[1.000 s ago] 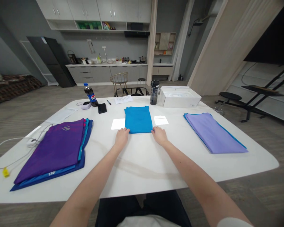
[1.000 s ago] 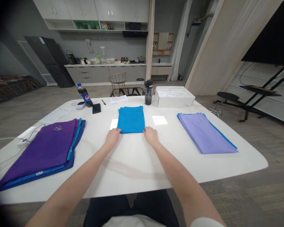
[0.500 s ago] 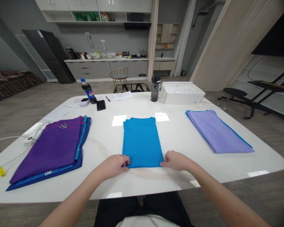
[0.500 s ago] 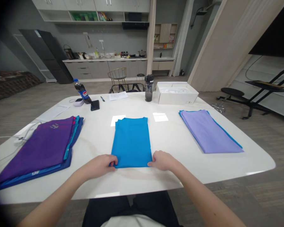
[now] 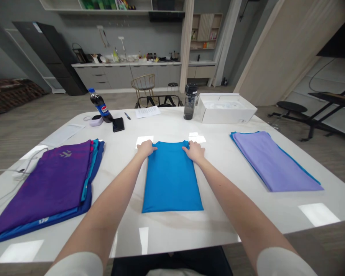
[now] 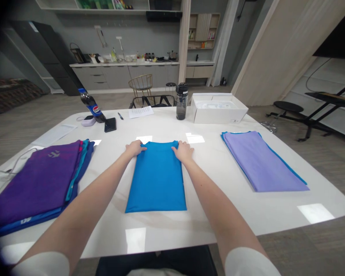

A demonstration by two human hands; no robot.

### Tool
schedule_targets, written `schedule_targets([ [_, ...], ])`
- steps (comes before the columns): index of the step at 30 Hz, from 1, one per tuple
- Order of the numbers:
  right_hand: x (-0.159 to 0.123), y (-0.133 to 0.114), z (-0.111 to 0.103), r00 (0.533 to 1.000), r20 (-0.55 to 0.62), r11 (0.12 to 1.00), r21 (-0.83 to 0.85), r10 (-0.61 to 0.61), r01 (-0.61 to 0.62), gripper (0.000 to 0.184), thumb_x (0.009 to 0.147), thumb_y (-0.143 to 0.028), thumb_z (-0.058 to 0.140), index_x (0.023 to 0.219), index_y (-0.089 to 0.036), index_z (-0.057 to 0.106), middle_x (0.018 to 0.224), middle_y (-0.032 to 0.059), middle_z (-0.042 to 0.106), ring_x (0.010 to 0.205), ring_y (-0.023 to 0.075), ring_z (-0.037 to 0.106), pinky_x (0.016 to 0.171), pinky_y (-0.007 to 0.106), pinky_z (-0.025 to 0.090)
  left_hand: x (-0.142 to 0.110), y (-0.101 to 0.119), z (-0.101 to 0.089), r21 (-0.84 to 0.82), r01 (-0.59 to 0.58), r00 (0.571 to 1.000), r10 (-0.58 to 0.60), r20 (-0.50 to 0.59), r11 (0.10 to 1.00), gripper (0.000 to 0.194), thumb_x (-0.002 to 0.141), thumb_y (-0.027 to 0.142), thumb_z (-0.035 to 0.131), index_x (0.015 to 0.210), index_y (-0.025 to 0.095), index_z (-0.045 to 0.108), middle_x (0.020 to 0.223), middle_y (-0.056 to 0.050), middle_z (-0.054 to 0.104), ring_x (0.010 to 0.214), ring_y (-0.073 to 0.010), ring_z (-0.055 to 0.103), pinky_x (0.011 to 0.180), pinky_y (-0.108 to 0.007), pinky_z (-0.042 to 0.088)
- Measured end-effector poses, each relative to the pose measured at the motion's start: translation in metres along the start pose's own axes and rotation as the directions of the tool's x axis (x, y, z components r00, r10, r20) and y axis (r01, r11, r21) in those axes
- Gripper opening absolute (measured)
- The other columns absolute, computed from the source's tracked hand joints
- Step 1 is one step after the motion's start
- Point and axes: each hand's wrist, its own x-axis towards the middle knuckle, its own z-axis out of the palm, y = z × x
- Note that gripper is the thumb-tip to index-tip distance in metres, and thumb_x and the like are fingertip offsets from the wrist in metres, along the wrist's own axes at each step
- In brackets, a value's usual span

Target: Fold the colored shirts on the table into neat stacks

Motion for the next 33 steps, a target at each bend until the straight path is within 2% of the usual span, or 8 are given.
schedule_targets([
  [5, 0.017, 0.007, 0.003, 0.997, 0.069, 0.999, 0.034, -0.016, 0.014, 0.041, 0.095, -0.057, 0.056, 0.116, -0.024, 0.067, 0.123, 0.0114, 0.069, 0.116, 0.0326, 0.060, 0.096, 0.049, 0.042, 0.031, -0.008, 0.000, -0.030, 0.004, 0.993, -0.001, 0.115, 1.000, 0.047, 0.083, 0.047, 0.072, 0.120, 0.019, 0.064, 0.125, -0.015, 0.071, 0.116, -0.0322, 0.066, 0.096, -0.043, 0.048],
  [9, 0.020, 0.008, 0.006, 0.998, 0.048, 0.997, 0.073, -0.032, 0.029, 0.035, 0.094, -0.052, 0.058, 0.117, -0.027, 0.068, 0.119, 0.0075, 0.072, 0.113, 0.0306, 0.061, 0.094, 0.045, 0.041, 0.034, -0.005, -0.001, -0.047, -0.038, 0.988, 0.045, 0.146, 0.998, 0.043, 0.079, 0.039, 0.075, 0.115, 0.016, 0.069, 0.111, -0.013, 0.075, 0.102, -0.0278, 0.070, 0.083, -0.033, 0.053],
  [12, 0.011, 0.013, 0.008, 0.997, -0.031, 0.991, 0.112, -0.076, 0.079, 0.030, 0.097, -0.048, 0.053, 0.112, -0.026, 0.068, 0.112, 0.0067, 0.073, 0.108, 0.0285, 0.062, 0.090, 0.041, 0.040, 0.012, 0.001, 0.000, -0.037, -0.059, 0.996, 0.061, 0.059, 0.998, 0.040, 0.086, 0.039, 0.068, 0.121, 0.020, 0.068, 0.125, -0.012, 0.070, 0.115, -0.0303, 0.064, 0.093, -0.040, 0.049],
  [14, 0.000, 0.019, 0.007, 0.991, -0.082, 0.977, 0.175, -0.105, 0.118, 0.030, 0.099, -0.046, 0.049, 0.109, -0.024, 0.067, 0.106, 0.0060, 0.073, 0.102, 0.0261, 0.062, 0.086, 0.036, 0.041, -0.010, 0.004, 0.004, -0.011, -0.104, 0.991, 0.102, -0.086, 0.995, 0.036, 0.094, 0.039, 0.057, 0.124, 0.024, 0.067, 0.134, -0.012, 0.065, 0.124, -0.0327, 0.057, 0.100, -0.047, 0.044],
  [18, -0.028, 0.030, -0.006, 0.954, -0.207, 0.929, 0.255, -0.217, 0.267, 0.030, 0.101, -0.044, 0.045, 0.105, -0.023, 0.065, 0.098, 0.0050, 0.071, 0.096, 0.0232, 0.061, 0.081, 0.031, 0.041, -0.050, 0.007, 0.010, 0.062, -0.219, 0.912, 0.227, -0.341, 0.974, 0.035, 0.103, 0.035, 0.038, 0.121, 0.026, 0.067, 0.127, -0.011, 0.068, 0.119, -0.0310, 0.055, 0.099, -0.048, 0.038],
  [22, -0.061, 0.038, -0.028, 0.908, -0.312, 0.895, 0.258, -0.280, 0.365, 0.027, 0.101, -0.040, 0.044, 0.107, -0.022, 0.064, 0.097, 0.0055, 0.070, 0.093, 0.0233, 0.061, 0.081, 0.031, 0.041, -0.076, 0.012, 0.000, 0.094, -0.311, 0.863, 0.323, -0.388, 0.946, 0.034, 0.105, 0.036, 0.037, 0.124, 0.027, 0.063, 0.123, -0.009, 0.070, 0.116, -0.0294, 0.054, 0.099, -0.045, 0.034],
  [28, -0.122, 0.070, -0.066, 0.878, -0.446, 0.914, 0.259, -0.173, 0.312, 0.028, 0.101, -0.038, 0.044, 0.103, -0.021, 0.065, 0.096, 0.0088, 0.069, 0.091, 0.0250, 0.060, 0.085, 0.034, 0.042, -0.111, 0.047, -0.020, 0.093, -0.450, 0.789, 0.444, -0.425, 0.888, 0.033, 0.105, 0.033, 0.036, 0.126, 0.027, 0.060, 0.125, -0.008, 0.069, 0.116, -0.0259, 0.055, 0.101, -0.041, 0.032],
  [33, -0.171, 0.127, -0.094, 0.806, -0.590, 0.911, 0.301, -0.056, 0.283, 0.029, 0.102, -0.039, 0.046, 0.105, -0.020, 0.066, 0.093, 0.0086, 0.068, 0.085, 0.0234, 0.058, 0.084, 0.035, 0.043, -0.131, 0.109, -0.016, 0.099, -0.678, 0.609, 0.632, -0.479, 0.728, 0.030, 0.104, 0.032, 0.039, 0.121, 0.024, 0.063, 0.114, -0.007, 0.072, 0.109, -0.0245, 0.059, 0.099, -0.041, 0.033],
])
